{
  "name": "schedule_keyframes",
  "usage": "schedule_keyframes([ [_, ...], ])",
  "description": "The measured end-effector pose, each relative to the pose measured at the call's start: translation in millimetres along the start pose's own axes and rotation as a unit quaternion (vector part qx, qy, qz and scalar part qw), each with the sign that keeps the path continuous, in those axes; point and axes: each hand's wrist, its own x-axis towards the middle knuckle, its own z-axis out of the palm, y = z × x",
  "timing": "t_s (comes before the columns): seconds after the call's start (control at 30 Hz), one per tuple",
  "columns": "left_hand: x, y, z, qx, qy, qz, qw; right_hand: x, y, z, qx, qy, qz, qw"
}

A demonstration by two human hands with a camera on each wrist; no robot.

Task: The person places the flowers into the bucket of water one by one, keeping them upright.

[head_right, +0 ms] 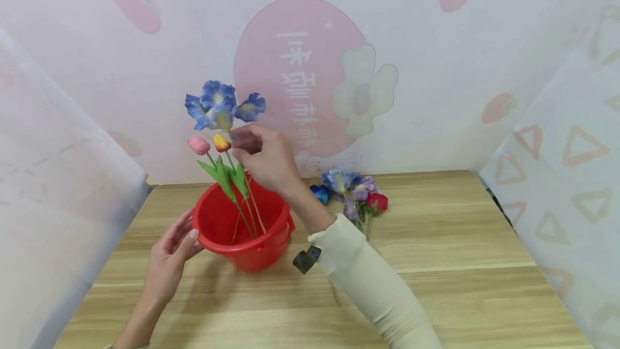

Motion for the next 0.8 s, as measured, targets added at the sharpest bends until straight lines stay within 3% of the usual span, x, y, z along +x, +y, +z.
schedule_keyframes([
  [0.3,-0.4,-2.2,-0.6,-0.001,0.000,0.001,1.0000,10.6,14.1,21.6,-0.022,-0.011,-0.012,0.9996],
  [0.8,0.1,-1.6,-0.6,-0.002,0.003,-0.001,1.0000,26.0,46.4,48.9,-0.072,-0.014,0.026,0.9970],
])
